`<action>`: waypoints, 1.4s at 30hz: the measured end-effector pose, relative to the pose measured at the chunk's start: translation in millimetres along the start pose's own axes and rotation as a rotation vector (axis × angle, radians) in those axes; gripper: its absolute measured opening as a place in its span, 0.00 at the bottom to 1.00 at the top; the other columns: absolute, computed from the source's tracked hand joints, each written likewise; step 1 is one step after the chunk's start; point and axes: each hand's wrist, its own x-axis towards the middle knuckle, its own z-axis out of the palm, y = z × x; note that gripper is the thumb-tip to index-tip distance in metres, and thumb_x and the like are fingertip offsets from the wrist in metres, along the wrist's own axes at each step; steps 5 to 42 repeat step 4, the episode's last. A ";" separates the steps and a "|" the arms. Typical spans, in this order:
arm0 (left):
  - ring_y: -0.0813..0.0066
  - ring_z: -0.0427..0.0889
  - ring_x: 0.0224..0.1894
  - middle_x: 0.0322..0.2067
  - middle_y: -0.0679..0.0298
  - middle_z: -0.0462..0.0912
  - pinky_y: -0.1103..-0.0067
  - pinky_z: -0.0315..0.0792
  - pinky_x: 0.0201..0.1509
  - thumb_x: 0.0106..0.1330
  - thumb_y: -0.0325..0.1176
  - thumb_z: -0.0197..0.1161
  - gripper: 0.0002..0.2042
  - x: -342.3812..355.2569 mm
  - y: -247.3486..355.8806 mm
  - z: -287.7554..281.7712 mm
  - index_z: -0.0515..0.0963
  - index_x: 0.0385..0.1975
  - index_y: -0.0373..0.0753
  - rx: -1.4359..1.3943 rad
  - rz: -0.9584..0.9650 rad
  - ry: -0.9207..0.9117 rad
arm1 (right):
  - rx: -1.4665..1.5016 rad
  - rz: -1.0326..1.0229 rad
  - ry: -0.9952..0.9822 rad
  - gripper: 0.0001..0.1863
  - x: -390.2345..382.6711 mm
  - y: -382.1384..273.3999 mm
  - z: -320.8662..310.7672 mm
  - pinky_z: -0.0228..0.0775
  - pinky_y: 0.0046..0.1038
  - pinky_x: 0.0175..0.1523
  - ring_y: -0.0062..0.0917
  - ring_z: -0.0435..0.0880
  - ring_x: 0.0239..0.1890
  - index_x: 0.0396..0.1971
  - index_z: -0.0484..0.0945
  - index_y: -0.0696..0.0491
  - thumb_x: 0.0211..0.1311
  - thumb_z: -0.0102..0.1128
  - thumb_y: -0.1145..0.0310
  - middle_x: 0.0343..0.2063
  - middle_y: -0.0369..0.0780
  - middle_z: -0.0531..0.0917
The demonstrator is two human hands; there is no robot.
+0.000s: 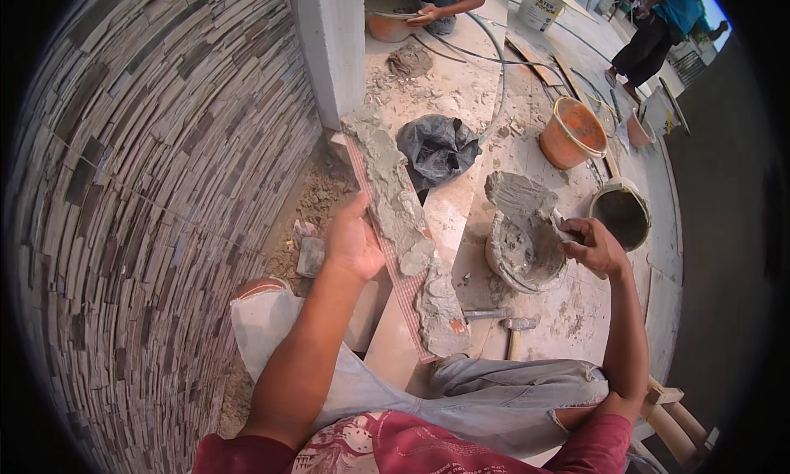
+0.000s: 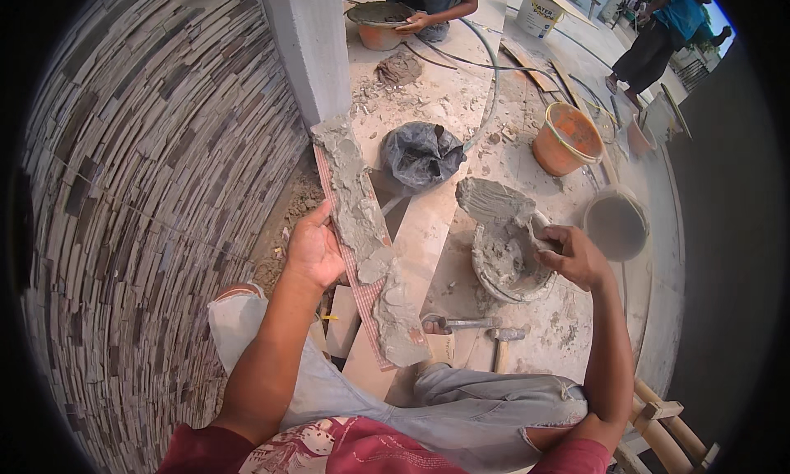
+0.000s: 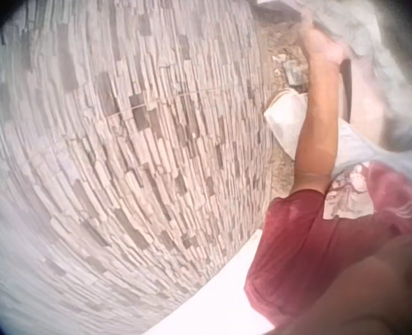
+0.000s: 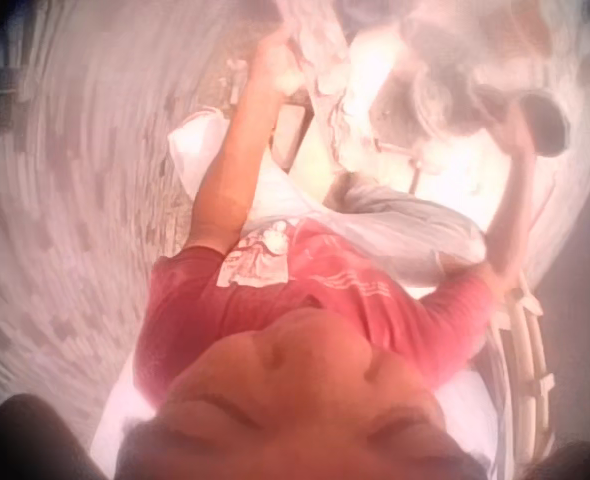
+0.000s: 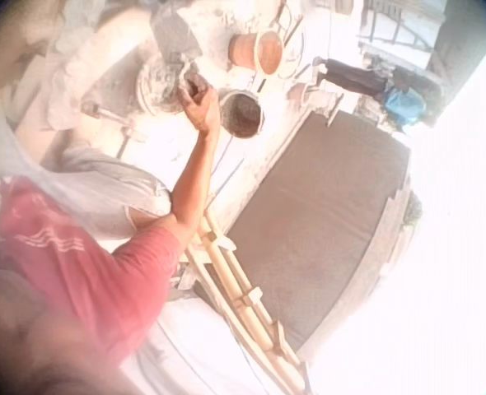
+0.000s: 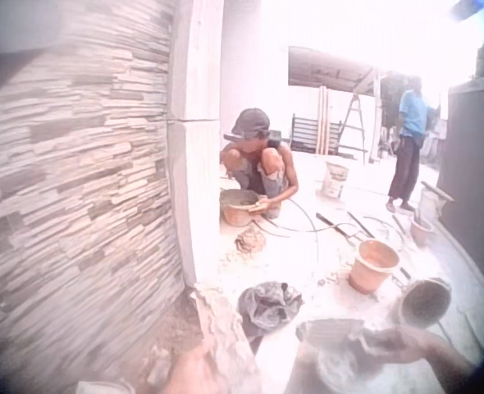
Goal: The person applies adhesive to a rectangular tile with a trowel, places it on a curved wall, and taps it into position with a hammer. The person repeats this process for multiple tiles.
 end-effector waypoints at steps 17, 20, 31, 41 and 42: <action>0.55 0.74 0.61 0.59 0.51 0.74 0.57 0.64 0.69 0.76 0.39 0.49 0.20 6.5 2.9 -17.4 0.67 0.61 0.33 -0.084 0.059 0.010 | -0.190 -0.264 -0.085 0.19 2.1 -76.0 27.1 0.68 0.28 0.58 0.30 0.81 0.45 0.43 0.78 0.57 0.55 0.71 0.63 0.42 0.43 0.83; 0.55 0.74 0.61 0.59 0.51 0.74 0.57 0.64 0.69 0.76 0.39 0.49 0.20 6.5 2.9 -17.4 0.67 0.61 0.33 -0.084 0.059 0.010 | -0.190 -0.264 -0.085 0.19 2.1 -76.0 27.1 0.68 0.28 0.58 0.30 0.81 0.45 0.43 0.78 0.57 0.55 0.71 0.63 0.42 0.43 0.83; 0.55 0.74 0.61 0.59 0.51 0.74 0.57 0.64 0.69 0.76 0.39 0.49 0.20 6.5 2.9 -17.4 0.67 0.61 0.33 -0.084 0.059 0.010 | -0.190 -0.264 -0.085 0.19 2.1 -76.0 27.1 0.68 0.28 0.58 0.30 0.81 0.45 0.43 0.78 0.57 0.55 0.71 0.63 0.42 0.43 0.83; 0.55 0.74 0.61 0.59 0.51 0.74 0.57 0.64 0.69 0.76 0.39 0.49 0.20 6.5 2.9 -17.4 0.67 0.61 0.33 -0.084 0.059 0.010 | -0.190 -0.264 -0.085 0.19 2.1 -76.0 27.1 0.68 0.28 0.58 0.30 0.81 0.45 0.43 0.78 0.57 0.55 0.71 0.63 0.42 0.43 0.83; 0.55 0.74 0.61 0.59 0.51 0.74 0.57 0.64 0.69 0.76 0.39 0.49 0.20 6.5 2.9 -17.4 0.67 0.61 0.33 -0.084 0.059 0.010 | -0.190 -0.264 -0.085 0.19 2.1 -76.0 27.1 0.68 0.28 0.58 0.30 0.81 0.45 0.43 0.78 0.57 0.55 0.71 0.63 0.42 0.43 0.83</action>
